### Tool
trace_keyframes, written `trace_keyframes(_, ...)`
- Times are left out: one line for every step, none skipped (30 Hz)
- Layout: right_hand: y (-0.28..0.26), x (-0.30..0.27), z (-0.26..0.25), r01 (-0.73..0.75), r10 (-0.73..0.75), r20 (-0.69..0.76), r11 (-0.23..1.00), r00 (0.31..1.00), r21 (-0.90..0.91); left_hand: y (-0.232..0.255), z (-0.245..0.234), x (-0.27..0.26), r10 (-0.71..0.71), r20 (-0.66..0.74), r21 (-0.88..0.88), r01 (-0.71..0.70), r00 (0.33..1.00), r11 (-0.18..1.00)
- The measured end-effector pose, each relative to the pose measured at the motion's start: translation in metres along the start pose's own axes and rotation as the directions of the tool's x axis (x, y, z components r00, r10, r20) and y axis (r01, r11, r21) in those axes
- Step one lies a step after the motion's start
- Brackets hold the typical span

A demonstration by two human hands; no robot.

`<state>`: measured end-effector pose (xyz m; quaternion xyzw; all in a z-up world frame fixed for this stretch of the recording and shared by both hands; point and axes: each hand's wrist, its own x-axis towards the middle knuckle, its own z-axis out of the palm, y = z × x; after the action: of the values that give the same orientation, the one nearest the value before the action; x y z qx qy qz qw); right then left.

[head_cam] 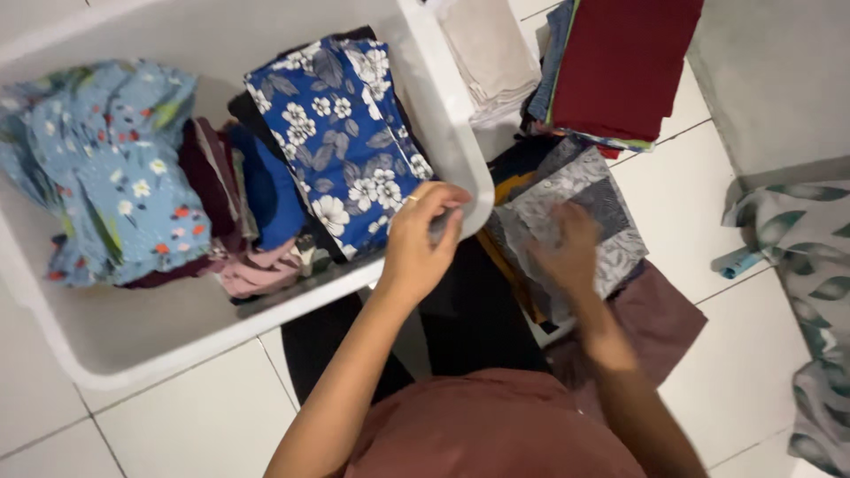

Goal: The person folds various garments by hand and places them into a white plastic storage bin. They handle shirts, pants, and patterned fabrics, stacking them neatly inside the container.

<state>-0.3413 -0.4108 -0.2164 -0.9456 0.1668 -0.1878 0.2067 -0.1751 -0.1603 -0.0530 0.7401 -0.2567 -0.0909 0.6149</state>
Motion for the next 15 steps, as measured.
trace_keyframes(-0.008, -0.001, 0.001, -0.006, 0.011, 0.101, 0.998, 0.995, -0.057, 0.005, 0.008, -0.002, 0.013, 0.013, -0.004, -0.013, 1.000, 1.000)
trace_keyframes(-0.022, -0.002, 0.011, -0.005, 0.028, 0.200, 0.993, 0.979, -0.116, 0.008, 0.015, -0.005, 0.026, 0.027, -0.009, -0.026, 0.999, 1.000)
trace_keyframes(-0.036, 0.001, 0.021, -0.090, 0.130, 0.220, 0.979, 0.967, -0.183, 0.009, 0.017, -0.007, 0.014, 0.007, -0.013, -0.014, 1.000, 1.000)
trace_keyframes(-0.047, 0.005, 0.031, -0.172, 0.231, 0.232, 0.952, 0.945, -0.252, 0.009, 0.019, -0.010, 0.003, -0.012, -0.017, -0.003, 1.000, 1.000)
trace_keyframes(-0.051, 0.005, 0.034, -0.251, 0.335, 0.234, 0.912, 0.913, -0.324, 0.008, 0.020, -0.014, -0.011, -0.028, -0.024, 0.010, 1.000, 1.000)
trace_keyframes(-0.052, 0.004, 0.035, -0.261, 0.353, 0.268, 0.909, 0.896, -0.325, 0.007, 0.020, -0.019, -0.039, -0.052, -0.042, 0.037, 0.998, 0.998)
trace_keyframes(-0.050, 0.004, 0.039, -0.273, 0.371, 0.298, 0.906, 0.879, -0.324, 0.005, 0.019, -0.021, -0.063, -0.075, -0.059, 0.059, 0.995, 0.997)
trace_keyframes(-0.045, 0.002, 0.042, -0.284, 0.389, 0.328, 0.902, 0.861, -0.324, 0.003, 0.017, -0.024, -0.088, -0.098, -0.076, 0.080, 0.991, 0.994)
trace_keyframes(-0.037, 0.002, 0.046, -0.296, 0.385, 0.331, 0.911, 0.862, -0.288, 0.001, 0.013, -0.026, -0.093, -0.121, -0.072, 0.085, 0.988, 0.994)
trace_keyframes(-0.027, 0.000, 0.051, -0.308, 0.380, 0.335, 0.918, 0.862, -0.251, -0.001, 0.009, -0.027, -0.099, -0.144, -0.068, 0.090, 0.985, 0.994)
trace_keyframes(-0.015, -0.007, 0.055, -0.323, 0.383, 0.343, 0.921, 0.858, -0.219, -0.003, 0.007, -0.033, -0.112, -0.163, -0.067, 0.103, 0.980, 0.992)
trace_keyframes(-0.001, -0.013, 0.059, -0.349, 0.372, 0.303, 0.928, 0.877, -0.130, -0.004, 0.005, -0.037, -0.140, -0.182, -0.086, 0.126, 0.973, 0.988)
trace_keyframes(0.013, -0.019, 0.063, -0.372, 0.368, 0.256, 0.928, 0.894, -0.037, -0.004, 0.003, -0.040, -0.162, -0.197, -0.105, 0.144, 0.967, 0.984)
trace_keyframes(0.028, -0.023, 0.065, -0.387, 0.368, 0.207, 0.920, 0.906, 0.057, -0.003, 0.002, -0.043, -0.185, -0.211, -0.125, 0.161, 0.960, 0.979)
trace_keyframes(0.045, -0.021, 0.064, -0.518, 0.473, 0.277, 0.848, 0.836, 0.113, -0.002, 0.001, -0.045, -0.187, -0.203, -0.125, 0.164, 0.961, 0.979)
